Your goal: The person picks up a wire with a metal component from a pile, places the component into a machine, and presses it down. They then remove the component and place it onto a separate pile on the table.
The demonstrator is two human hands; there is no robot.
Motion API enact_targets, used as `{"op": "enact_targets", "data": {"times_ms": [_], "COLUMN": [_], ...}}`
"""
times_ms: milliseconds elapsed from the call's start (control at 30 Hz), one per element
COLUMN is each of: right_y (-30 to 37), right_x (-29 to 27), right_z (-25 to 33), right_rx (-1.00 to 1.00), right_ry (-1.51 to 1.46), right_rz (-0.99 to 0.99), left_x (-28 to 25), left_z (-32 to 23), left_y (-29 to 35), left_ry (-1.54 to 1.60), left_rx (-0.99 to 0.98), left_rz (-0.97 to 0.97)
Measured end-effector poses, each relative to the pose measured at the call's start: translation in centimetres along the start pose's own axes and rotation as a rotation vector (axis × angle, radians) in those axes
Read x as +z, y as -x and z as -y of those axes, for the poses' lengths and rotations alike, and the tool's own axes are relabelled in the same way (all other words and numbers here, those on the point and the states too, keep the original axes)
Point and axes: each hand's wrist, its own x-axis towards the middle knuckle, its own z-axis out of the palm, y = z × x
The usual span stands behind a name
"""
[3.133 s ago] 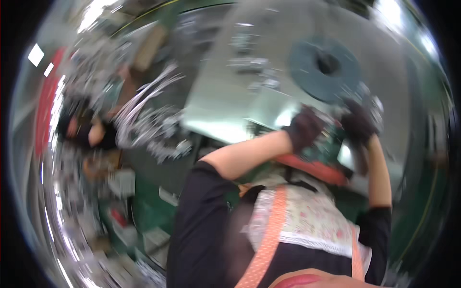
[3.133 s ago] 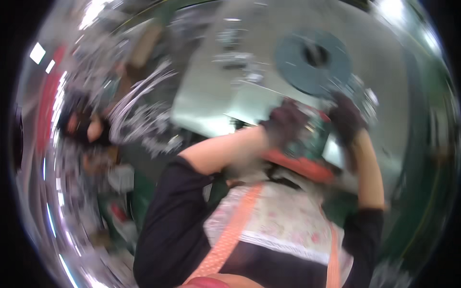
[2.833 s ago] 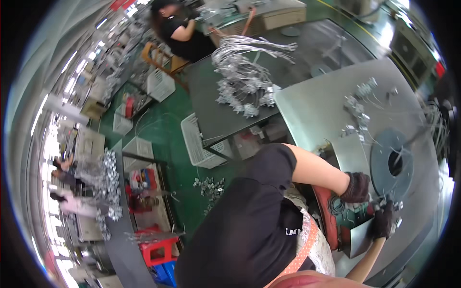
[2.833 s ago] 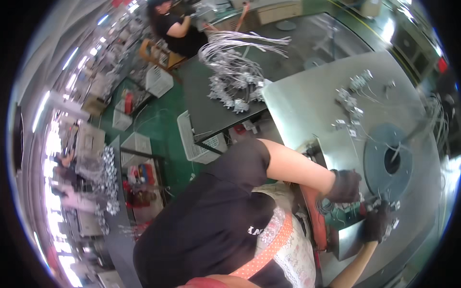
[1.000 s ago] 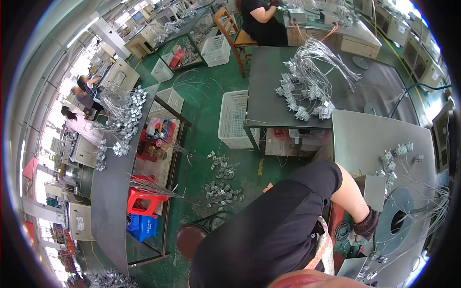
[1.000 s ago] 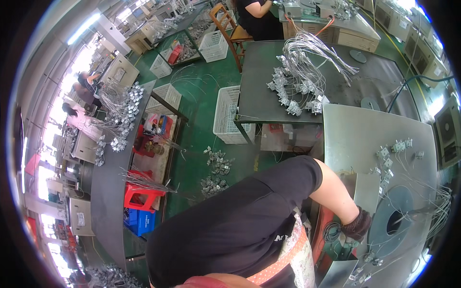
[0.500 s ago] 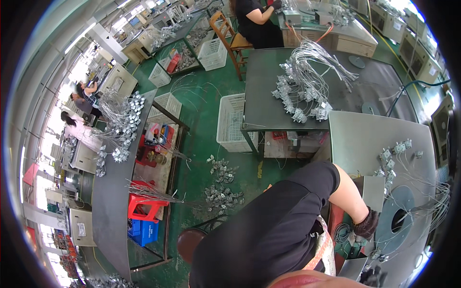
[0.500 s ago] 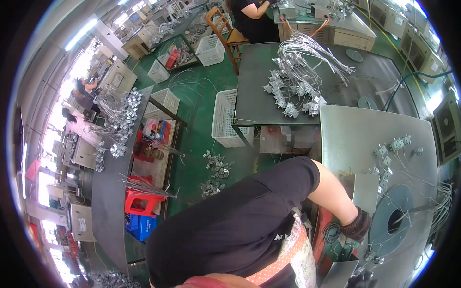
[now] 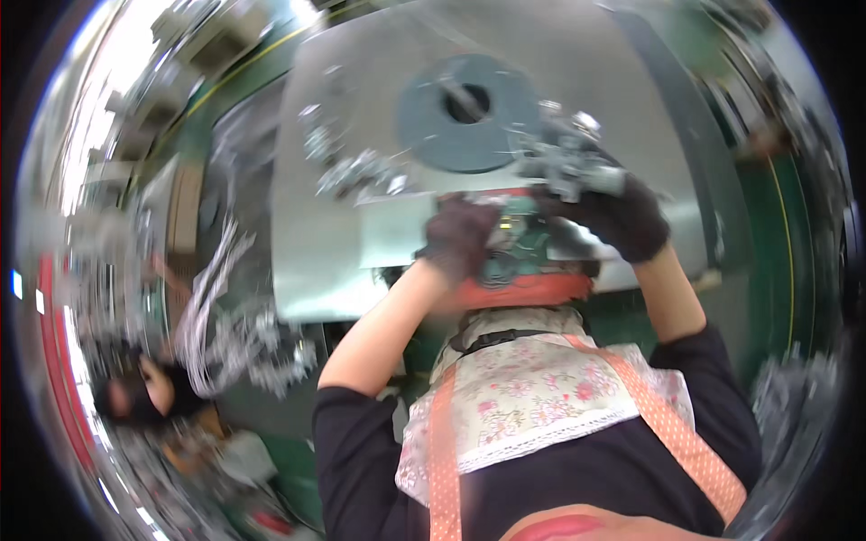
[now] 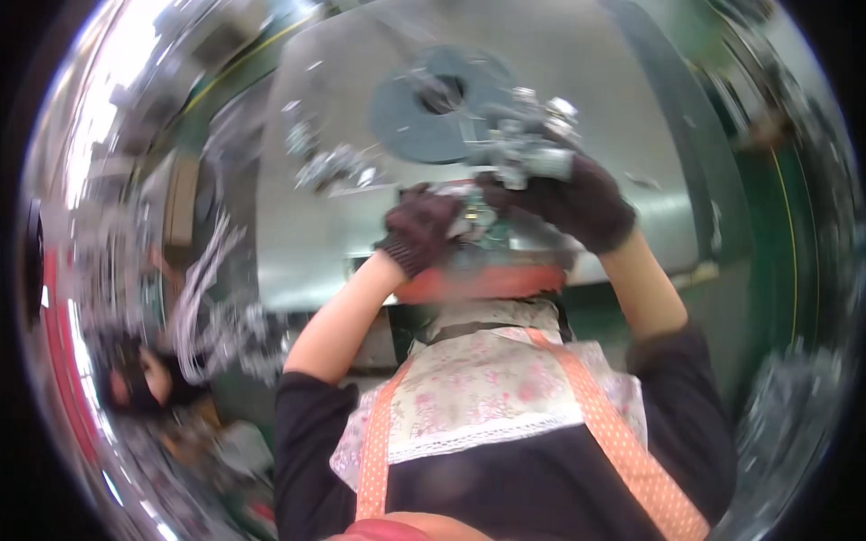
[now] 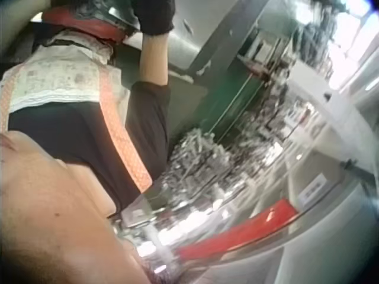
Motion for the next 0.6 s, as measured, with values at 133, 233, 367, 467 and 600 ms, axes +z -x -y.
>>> {"op": "enact_targets", "data": {"times_ms": [133, 233, 367, 467, 600], "right_y": [1.7, 2.5, 2.4, 2.1, 1.4], "right_x": [-0.9, -0.7, 0.7, 0.3, -0.8], "right_z": [-0.4, 0.0, -0.1, -1.0, -3.2], "right_rx": [-0.063, -0.072, -0.045, -0.038, -0.135], "right_ry": [-0.158, -0.134, 0.002, -0.006, -0.027], "right_rz": [-0.038, -0.086, -0.210, -0.342, -0.410], "left_x": [-2.1, -2.1, -1.8, -1.7, -1.7], "left_z": [-1.3, -1.9, -1.6, -1.8, -1.7], "left_y": [-1.6, -2.0, -1.7, -1.6, -1.8], "left_ry": [0.045, 0.066, 0.010, 0.016, -0.005], "left_rx": [0.108, 0.092, 0.085, 0.088, 0.056], "left_rz": [0.031, 0.058, 0.103, 0.040, 0.093]}}
